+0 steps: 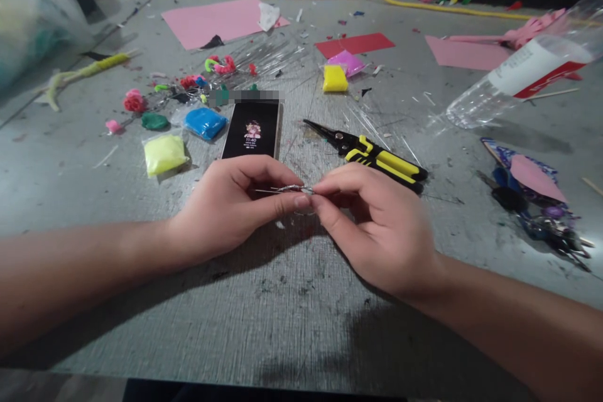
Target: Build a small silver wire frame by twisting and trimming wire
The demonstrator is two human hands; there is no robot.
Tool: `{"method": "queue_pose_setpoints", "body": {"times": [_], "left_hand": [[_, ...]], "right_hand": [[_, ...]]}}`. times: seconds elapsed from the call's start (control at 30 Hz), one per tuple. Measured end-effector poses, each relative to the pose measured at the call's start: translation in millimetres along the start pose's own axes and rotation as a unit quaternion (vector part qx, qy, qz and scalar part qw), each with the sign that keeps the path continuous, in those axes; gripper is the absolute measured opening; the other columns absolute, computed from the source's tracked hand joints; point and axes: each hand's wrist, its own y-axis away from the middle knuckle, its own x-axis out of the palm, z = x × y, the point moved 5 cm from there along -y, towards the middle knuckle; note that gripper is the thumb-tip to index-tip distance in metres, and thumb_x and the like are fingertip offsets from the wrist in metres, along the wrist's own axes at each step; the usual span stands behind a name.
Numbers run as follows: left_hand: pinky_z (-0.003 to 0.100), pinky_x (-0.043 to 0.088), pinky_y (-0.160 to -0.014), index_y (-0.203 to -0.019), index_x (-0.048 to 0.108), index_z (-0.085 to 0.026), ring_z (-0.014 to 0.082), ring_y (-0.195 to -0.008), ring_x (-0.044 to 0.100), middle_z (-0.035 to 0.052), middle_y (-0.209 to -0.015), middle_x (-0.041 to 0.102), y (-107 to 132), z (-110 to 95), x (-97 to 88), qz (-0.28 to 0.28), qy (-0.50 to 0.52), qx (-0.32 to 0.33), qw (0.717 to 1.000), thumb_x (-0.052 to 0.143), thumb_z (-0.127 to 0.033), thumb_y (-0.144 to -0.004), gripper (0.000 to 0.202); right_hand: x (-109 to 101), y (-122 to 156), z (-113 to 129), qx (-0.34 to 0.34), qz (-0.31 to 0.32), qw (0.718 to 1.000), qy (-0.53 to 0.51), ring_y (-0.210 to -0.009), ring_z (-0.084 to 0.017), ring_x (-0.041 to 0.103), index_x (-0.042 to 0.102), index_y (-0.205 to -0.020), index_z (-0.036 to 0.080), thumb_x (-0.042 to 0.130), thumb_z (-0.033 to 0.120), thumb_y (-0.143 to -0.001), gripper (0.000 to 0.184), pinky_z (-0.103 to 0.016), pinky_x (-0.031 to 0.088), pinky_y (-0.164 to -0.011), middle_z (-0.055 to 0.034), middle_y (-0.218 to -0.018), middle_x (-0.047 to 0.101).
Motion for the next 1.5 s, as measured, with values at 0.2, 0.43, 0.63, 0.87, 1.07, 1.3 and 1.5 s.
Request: {"method": "queue_pose_setpoints", "body": {"times": [0.2,0.43,0.63,0.87,1.07,1.3,1.5], "left_hand": [[0.015,0.058,-0.063,-0.085,0.074,-0.02,0.0107,-0.073,0.074,-0.0032,-0.081,0.079,0,2,1.7,0.028,0.038,-0.016,0.999,0.079,-0.011,-0.076,0.014],[0.017,0.06,-0.074,-0.091,0.077,-0.019,0.0129,-0.085,0.075,-0.0005,-0.091,0.081,-1,0,0.8,0.034,0.012,0.021,0.999,0.075,-0.013,-0.083,0.011],[0.018,0.06,-0.074,-0.094,0.078,-0.022,0.0133,-0.083,0.075,-0.001,-0.09,0.081,-1,3,-2.2,0.012,0.02,0.016,1.0,0.076,-0.016,-0.082,0.013],[0.023,0.061,-0.075,-0.099,0.075,-0.02,0.0155,-0.086,0.076,0.0016,-0.09,0.08,0,7,-3.0,-0.011,0.08,-0.039,0.996,0.078,-0.018,-0.081,0.018],[0.018,0.06,-0.075,-0.096,0.074,-0.021,0.0124,-0.085,0.076,-0.0003,-0.088,0.08,1,10,-2.5,-0.007,0.146,-0.057,0.988,0.075,-0.009,-0.082,0.018],[0.016,0.059,-0.072,-0.097,0.078,-0.022,0.0101,-0.079,0.076,-0.0001,-0.088,0.081,2,14,-3.1,0.021,0.211,-0.079,0.974,0.076,-0.015,-0.085,0.014],[0.017,0.061,-0.076,-0.092,0.078,-0.023,0.0103,-0.08,0.077,-0.0019,-0.086,0.082,3,11,-1.3,0.036,0.213,-0.083,0.973,0.077,-0.014,-0.085,0.012]], "right_hand": [[-1,1,-8,0.059,-0.002,0.997,-0.043,-0.08,-0.012,0.067,0.066,-0.092,0.018,0.063,0.013,-0.092,0.006,-0.026,0.056,-0.071,-0.0017,-0.087,0.071],[0,3,-12,0.105,-0.037,0.984,-0.139,-0.081,-0.013,0.069,0.063,-0.093,0.021,0.067,0.014,-0.089,0.009,-0.024,0.059,-0.065,-0.0006,-0.089,0.069],[-2,2,-16,0.134,-0.061,0.981,-0.123,-0.085,-0.015,0.069,0.062,-0.086,0.022,0.067,0.014,-0.087,0.01,-0.028,0.061,-0.069,-0.0015,-0.088,0.068],[-8,1,-16,0.093,-0.065,0.99,-0.085,-0.087,-0.017,0.067,0.062,-0.088,0.022,0.063,0.01,-0.088,0.012,-0.03,0.059,-0.069,-0.0027,-0.087,0.068],[-13,-1,-15,0.063,-0.065,0.994,-0.055,-0.082,-0.016,0.066,0.063,-0.09,0.022,0.062,0.009,-0.087,0.013,-0.03,0.058,-0.068,-0.0015,-0.085,0.068],[-12,-4,-7,-0.027,-0.022,0.999,0.035,-0.081,-0.017,0.068,0.068,-0.092,0.022,0.061,0.004,-0.084,0.021,-0.033,0.056,-0.072,-0.0028,-0.087,0.071],[-11,-5,-8,-0.024,-0.002,0.999,0.043,-0.081,-0.02,0.069,0.065,-0.085,0.026,0.06,0.003,-0.083,0.023,-0.037,0.056,-0.071,-0.0017,-0.083,0.072]]}}
